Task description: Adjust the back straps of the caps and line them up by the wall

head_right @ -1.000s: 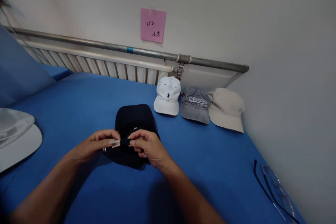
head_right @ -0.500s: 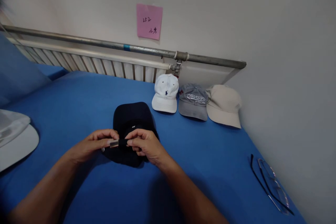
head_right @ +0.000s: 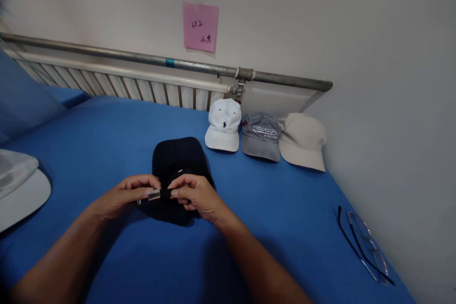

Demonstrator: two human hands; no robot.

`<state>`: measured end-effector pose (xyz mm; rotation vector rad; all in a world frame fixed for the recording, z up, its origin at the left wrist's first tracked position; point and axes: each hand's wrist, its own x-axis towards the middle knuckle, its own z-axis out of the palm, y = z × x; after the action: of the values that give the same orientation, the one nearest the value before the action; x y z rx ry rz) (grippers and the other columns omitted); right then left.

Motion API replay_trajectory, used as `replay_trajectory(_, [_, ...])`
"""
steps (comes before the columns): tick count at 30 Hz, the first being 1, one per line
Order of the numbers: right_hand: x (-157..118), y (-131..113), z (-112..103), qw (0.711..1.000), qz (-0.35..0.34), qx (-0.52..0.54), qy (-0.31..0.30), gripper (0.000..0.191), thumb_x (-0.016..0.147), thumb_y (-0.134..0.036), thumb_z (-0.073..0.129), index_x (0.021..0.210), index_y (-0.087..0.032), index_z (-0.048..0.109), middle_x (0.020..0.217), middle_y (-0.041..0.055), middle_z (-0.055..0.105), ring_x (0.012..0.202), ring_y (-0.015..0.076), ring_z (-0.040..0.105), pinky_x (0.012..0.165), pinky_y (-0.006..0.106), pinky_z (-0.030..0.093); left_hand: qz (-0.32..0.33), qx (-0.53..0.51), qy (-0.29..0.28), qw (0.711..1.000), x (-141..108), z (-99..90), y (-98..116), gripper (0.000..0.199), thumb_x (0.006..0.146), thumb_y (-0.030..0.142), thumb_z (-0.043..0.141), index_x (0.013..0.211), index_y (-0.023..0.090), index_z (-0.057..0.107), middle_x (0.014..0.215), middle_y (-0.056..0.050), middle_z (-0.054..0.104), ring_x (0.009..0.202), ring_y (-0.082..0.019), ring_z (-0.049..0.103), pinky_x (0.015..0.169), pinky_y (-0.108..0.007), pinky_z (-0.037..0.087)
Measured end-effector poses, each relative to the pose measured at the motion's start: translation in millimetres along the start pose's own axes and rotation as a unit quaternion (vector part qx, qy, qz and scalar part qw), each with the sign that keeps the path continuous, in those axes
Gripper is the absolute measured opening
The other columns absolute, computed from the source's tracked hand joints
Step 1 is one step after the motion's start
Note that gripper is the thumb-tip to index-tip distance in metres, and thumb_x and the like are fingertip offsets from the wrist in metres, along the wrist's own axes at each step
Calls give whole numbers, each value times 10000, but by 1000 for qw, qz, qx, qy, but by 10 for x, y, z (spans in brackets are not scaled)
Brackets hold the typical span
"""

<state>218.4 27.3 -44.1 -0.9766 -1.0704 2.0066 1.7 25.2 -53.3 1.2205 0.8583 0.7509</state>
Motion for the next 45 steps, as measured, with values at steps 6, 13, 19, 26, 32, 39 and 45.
replay_trajectory(6, [11, 9, -14, 1000, 1, -2, -9, 134, 602, -171, 697, 732, -162, 669, 562, -53, 519, 469, 32, 331, 412, 174, 141, -12, 12, -7, 1000, 2, -9, -20, 208, 754, 394, 724, 842, 205, 727, 690, 12, 596, 612, -93, 442, 574, -214, 305])
replay_trajectory(13, [18, 18, -15, 1000, 2, -2, -11, 133, 593, -171, 691, 724, -163, 667, 544, -59, 511, 463, 33, 325, 414, 177, 145, -22, 6, -4, 1000, 6, -3, -27, 188, 745, 375, 735, 822, 204, 731, 685, 11, 601, 610, -92, 446, 574, -211, 311])
replay_trajectory(19, [28, 32, -38, 999, 8, 10, -33, 130, 602, -172, 686, 730, -160, 665, 598, -33, 576, 465, 33, 349, 413, 182, 146, -19, -16, -23, 999, 14, 4, -19, 186, 725, 372, 757, 814, 210, 738, 660, 17, 600, 585, -80, 435, 553, -203, 305])
replay_trajectory(26, [54, 50, -68, 999, 20, 20, -44, 155, 597, -167, 703, 747, -150, 666, 603, -27, 579, 461, 28, 349, 416, 180, 158, -28, -20, -15, 999, 24, -8, -56, 188, 680, 336, 797, 784, 197, 725, 652, 25, 575, 578, -74, 413, 548, -200, 289])
replay_trajectory(32, [101, 65, -111, 997, 33, 24, -70, 152, 598, -162, 706, 740, -150, 652, 556, -48, 533, 447, 27, 340, 410, 180, 160, -31, -7, -15, 999, 36, -23, -80, 171, 697, 332, 777, 758, 187, 710, 641, 30, 567, 577, -74, 407, 545, -198, 287])
replay_trajectory(39, [113, 75, -94, 997, 42, 9, -60, 156, 598, -171, 706, 736, -153, 637, 525, -65, 490, 449, 31, 352, 402, 170, 171, -37, -19, -8, 999, 93, 5, -101, 188, 700, 337, 777, 723, 175, 685, 640, 28, 569, 610, -81, 438, 586, -192, 331])
replay_trajectory(45, [91, 73, -86, 997, 32, 22, -71, 173, 611, -164, 707, 750, -166, 604, 537, -72, 504, 439, 25, 343, 400, 161, 183, -41, -12, 2, 999, 97, 50, -73, 251, 691, 398, 782, 699, 170, 680, 609, 35, 545, 566, -69, 393, 537, -180, 305])
